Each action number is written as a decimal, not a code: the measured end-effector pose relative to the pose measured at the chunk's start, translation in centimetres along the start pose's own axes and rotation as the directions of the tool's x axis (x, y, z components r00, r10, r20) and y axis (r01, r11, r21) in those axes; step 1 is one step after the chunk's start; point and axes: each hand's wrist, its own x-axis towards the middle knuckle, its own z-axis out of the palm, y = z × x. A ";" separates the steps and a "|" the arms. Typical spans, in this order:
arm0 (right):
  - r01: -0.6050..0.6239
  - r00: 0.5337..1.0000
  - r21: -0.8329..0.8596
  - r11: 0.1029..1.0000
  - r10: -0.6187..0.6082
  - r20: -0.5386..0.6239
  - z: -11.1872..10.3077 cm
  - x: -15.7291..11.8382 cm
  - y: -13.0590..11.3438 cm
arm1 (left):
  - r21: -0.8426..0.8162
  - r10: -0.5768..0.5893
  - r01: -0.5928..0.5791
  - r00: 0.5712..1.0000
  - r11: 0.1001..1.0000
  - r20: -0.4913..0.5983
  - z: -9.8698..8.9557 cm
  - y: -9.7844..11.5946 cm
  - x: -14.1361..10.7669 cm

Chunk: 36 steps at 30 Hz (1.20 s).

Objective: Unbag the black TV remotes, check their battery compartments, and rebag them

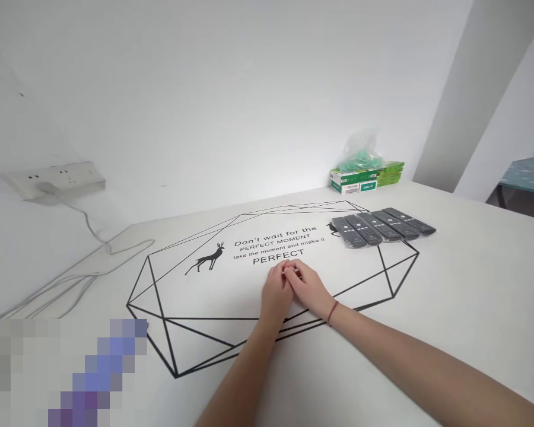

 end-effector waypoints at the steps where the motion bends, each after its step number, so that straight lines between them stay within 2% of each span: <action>1: -0.004 1.000 0.010 1.000 0.004 0.016 -0.1 -0.1 -0.1 | -0.016 0.025 -0.025 0.999 1.000 0.027 -0.3 -0.2 0.1; 5: -0.043 0.997 0.025 0.999 0.041 0.073 -0.1 -0.6 -0.4 | -0.074 0.063 -0.052 0.986 0.996 0.154 -1.3 -0.2 0.1; 9: -0.083 0.992 0.005 0.996 0.083 0.099 -0.2 -0.8 -0.6 | -0.079 0.042 -0.028 0.982 0.997 0.186 -1.4 0.1 -0.1; 17: -0.093 0.991 -0.015 0.996 0.094 0.098 -0.2 -1.0 -0.6 | -0.100 0.054 -0.035 0.979 0.994 0.194 -1.4 0.2 -0.4; 21: -0.111 0.988 0.040 0.993 0.106 0.108 -0.3 -1.0 -0.8 | -0.099 0.042 -0.023 0.979 0.995 0.199 -1.5 0.3 -0.4; 27: -0.075 0.973 0.238 0.968 0.019 0.229 -0.7 -0.6 -1.2 | -0.086 0.096 -0.082 0.979 0.993 0.182 -1.5 0.4 -0.3; 36: -0.085 0.974 0.221 0.971 0.035 0.223 -0.8 -0.1 -0.7 | 0.004 0.156 -0.158 0.977 0.987 0.143 -1.4 -0.1 -0.3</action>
